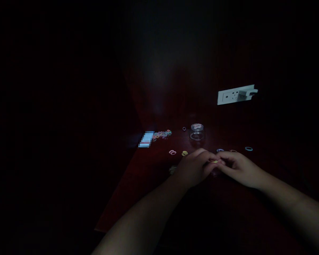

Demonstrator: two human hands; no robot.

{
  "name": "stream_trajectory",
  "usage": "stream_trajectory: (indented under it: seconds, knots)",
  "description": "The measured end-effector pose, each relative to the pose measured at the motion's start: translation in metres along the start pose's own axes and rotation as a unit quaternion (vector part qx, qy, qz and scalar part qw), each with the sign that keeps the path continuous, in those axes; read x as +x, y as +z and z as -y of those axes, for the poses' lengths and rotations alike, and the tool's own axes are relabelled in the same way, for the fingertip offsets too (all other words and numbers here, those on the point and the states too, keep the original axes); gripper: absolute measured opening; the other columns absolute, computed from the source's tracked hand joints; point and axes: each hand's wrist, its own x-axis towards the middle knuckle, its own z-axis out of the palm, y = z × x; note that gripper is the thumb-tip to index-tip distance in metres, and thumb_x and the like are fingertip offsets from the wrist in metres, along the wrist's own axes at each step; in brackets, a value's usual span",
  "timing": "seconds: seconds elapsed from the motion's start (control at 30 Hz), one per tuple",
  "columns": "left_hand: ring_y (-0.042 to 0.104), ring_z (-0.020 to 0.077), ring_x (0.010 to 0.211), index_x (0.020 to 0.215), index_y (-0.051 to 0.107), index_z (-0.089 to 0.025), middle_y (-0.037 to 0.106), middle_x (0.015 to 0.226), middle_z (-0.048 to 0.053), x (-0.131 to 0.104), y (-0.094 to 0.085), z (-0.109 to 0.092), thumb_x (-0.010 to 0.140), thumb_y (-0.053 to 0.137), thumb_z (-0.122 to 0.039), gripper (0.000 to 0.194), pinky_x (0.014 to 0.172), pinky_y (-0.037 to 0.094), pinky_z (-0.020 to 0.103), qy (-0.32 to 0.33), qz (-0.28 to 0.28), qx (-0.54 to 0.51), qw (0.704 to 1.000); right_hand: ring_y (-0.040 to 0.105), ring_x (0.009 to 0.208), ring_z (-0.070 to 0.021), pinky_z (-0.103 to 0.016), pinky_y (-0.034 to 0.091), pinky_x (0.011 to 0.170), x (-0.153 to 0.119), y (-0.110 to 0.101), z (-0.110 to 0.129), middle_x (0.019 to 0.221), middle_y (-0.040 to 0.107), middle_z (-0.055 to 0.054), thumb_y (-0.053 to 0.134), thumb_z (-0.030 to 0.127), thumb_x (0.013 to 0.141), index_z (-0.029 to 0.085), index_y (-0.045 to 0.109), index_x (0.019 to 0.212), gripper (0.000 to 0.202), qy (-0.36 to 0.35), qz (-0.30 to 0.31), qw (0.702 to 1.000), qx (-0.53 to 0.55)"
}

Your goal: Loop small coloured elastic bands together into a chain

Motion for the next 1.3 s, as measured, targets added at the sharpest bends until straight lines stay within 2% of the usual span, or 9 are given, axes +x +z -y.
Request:
stream_trajectory:
  seconds: [0.17, 0.37, 0.6, 0.8, 0.97, 1.1, 1.3]
  knots:
    - [0.065, 0.0129, 0.088, 0.102, 0.064, -0.022, 0.069, 0.102, 0.002, -0.001, 0.000, -0.001, 0.088, 0.063, -0.032, 0.018, 0.077, 0.052, 0.026, -0.006, -0.018, -0.008, 1.000, 0.059, 0.064, -0.0169, -0.028, 0.049, 0.060, -0.002, -0.002, -0.006, 0.068, 0.063, -0.003, 0.061, 0.041, 0.088, 0.019, 0.063, 0.079, 0.024, 0.006, 0.005, 1.000, 0.020]
    - [0.067, 0.0150, 0.084, 0.095, 0.067, -0.025, 0.073, 0.090, -0.002, -0.001, 0.002, 0.005, 0.086, 0.062, -0.030, 0.011, 0.081, 0.050, 0.031, -0.018, -0.011, 0.031, 0.999, 0.065, 0.067, -0.0193, -0.030, 0.051, 0.062, -0.001, -0.004, 0.001, 0.073, 0.070, -0.004, 0.065, 0.043, 0.085, 0.019, 0.066, 0.081, 0.024, 0.015, 0.006, 0.999, 0.036]
    - [0.069, 0.0156, 0.087, 0.097, 0.066, -0.026, 0.075, 0.094, -0.002, -0.003, 0.003, 0.005, 0.087, 0.060, -0.031, 0.012, 0.082, 0.051, 0.031, -0.008, -0.015, 0.035, 0.999, 0.064, 0.065, -0.0181, -0.029, 0.051, 0.060, -0.001, -0.003, 0.003, 0.070, 0.069, -0.004, 0.063, 0.043, 0.087, 0.019, 0.067, 0.078, 0.026, 0.011, 0.018, 0.999, 0.036]
    - [0.068, 0.0151, 0.090, 0.099, 0.065, -0.025, 0.074, 0.097, -0.001, -0.002, 0.004, 0.010, 0.090, 0.059, -0.031, 0.012, 0.084, 0.051, 0.031, -0.011, -0.043, 0.016, 0.999, 0.069, 0.074, -0.0214, -0.034, 0.057, 0.069, -0.001, -0.003, 0.004, 0.076, 0.072, -0.005, 0.061, 0.047, 0.087, 0.020, 0.068, 0.082, 0.028, 0.042, 0.030, 0.996, 0.070]
    - [0.067, 0.0137, 0.086, 0.104, 0.063, -0.023, 0.073, 0.096, -0.001, -0.002, 0.005, 0.014, 0.089, 0.060, -0.028, 0.017, 0.078, 0.052, 0.028, -0.032, -0.037, -0.015, 0.999, 0.067, 0.071, -0.0199, -0.032, 0.055, 0.066, -0.001, -0.003, 0.005, 0.075, 0.071, -0.005, 0.060, 0.043, 0.089, 0.020, 0.066, 0.081, 0.025, 0.034, 0.029, 0.997, 0.066]
    - [0.065, 0.0134, 0.082, 0.099, 0.064, -0.023, 0.071, 0.091, -0.001, -0.002, 0.007, 0.015, 0.087, 0.062, -0.031, 0.015, 0.076, 0.051, 0.028, -0.041, -0.023, -0.005, 0.999, 0.066, 0.070, -0.0193, -0.031, 0.054, 0.065, -0.002, -0.002, 0.004, 0.074, 0.070, -0.004, 0.061, 0.040, 0.088, 0.020, 0.065, 0.082, 0.021, 0.031, 0.032, 0.997, 0.069]
    - [0.064, 0.0143, 0.082, 0.091, 0.064, -0.022, 0.071, 0.088, -0.001, -0.001, 0.006, 0.014, 0.089, 0.059, -0.027, 0.008, 0.081, 0.049, 0.030, -0.033, 0.002, 0.018, 0.999, 0.064, 0.069, -0.0189, -0.031, 0.052, 0.064, -0.001, -0.002, 0.001, 0.072, 0.068, -0.004, 0.060, 0.040, 0.089, 0.019, 0.065, 0.081, 0.022, 0.032, 0.027, 0.998, 0.044]
